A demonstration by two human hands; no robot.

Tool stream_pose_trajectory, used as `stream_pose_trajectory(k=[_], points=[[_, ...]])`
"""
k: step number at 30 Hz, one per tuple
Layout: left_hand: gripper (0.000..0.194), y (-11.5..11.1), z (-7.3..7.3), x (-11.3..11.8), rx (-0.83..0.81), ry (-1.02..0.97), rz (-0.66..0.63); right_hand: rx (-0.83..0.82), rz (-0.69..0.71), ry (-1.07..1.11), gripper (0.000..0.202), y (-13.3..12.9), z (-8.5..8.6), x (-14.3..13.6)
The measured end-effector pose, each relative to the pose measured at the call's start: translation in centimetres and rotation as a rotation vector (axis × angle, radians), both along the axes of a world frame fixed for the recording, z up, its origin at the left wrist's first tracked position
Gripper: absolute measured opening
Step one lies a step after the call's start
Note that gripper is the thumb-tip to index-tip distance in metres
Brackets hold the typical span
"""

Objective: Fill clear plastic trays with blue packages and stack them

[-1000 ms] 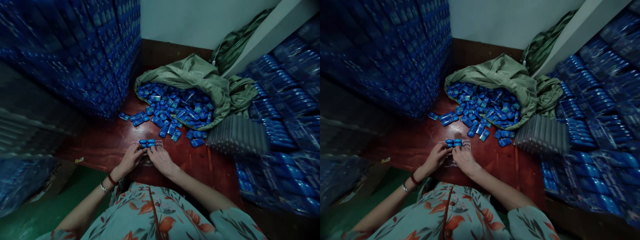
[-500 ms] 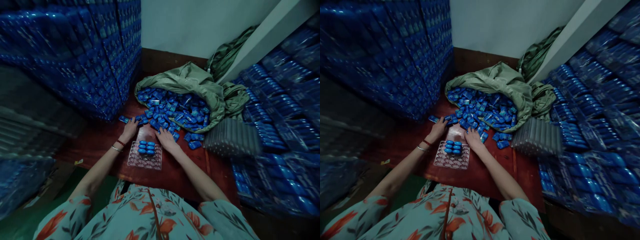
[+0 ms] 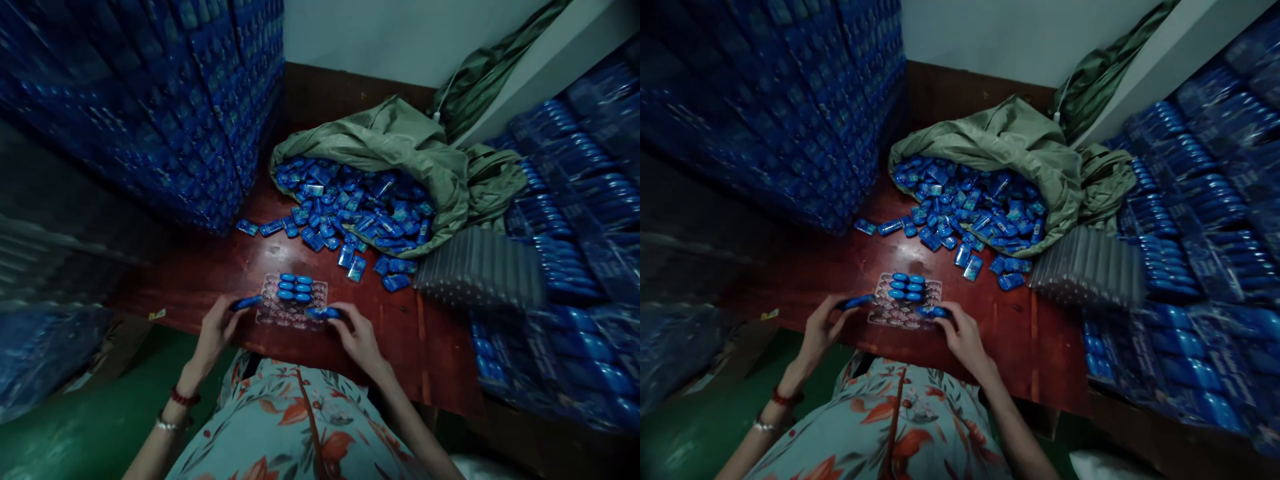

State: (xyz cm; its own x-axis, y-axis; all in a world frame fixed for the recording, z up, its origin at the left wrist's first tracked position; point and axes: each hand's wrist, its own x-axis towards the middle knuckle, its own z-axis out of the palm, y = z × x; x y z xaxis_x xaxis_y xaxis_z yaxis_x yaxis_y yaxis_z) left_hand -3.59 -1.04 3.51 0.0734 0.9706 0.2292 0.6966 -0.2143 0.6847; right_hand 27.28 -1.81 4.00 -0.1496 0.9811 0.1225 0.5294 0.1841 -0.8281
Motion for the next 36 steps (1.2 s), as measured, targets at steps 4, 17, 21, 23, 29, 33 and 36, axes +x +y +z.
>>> stream_pose_trajectory(k=[4,17,21,23,29,33,36], points=[[0.028,-1.2,0.8,2.7,0.070,0.069,-0.186,0.191,0.161,-0.137,0.032,-0.6,-0.8,-2.3],[0.032,1.1,-0.9,5.4,0.262,0.308,-0.451,0.171,0.530,-0.636,0.036,3.3,2.4,-3.3],[0.024,1.9,0.4,6.6,0.163,0.395,-0.544,0.153,0.499,-0.512,0.019,3.5,1.5,-2.7],[0.022,2.1,1.1,7.4,0.116,0.459,-0.596,0.164,0.446,-0.482,0.016,3.3,1.2,-2.8],[0.022,2.3,1.2,8.1,0.189,0.498,-0.610,0.270,0.212,-0.600,0.026,1.5,0.9,-4.4],[0.030,4.3,0.8,6.0,0.313,0.299,-0.539,0.280,0.078,-0.442,0.027,1.4,0.1,-3.1],[0.029,8.6,0.5,4.6,0.265,0.175,-0.280,0.261,-0.261,-0.312,0.031,4.2,-0.6,0.0]])
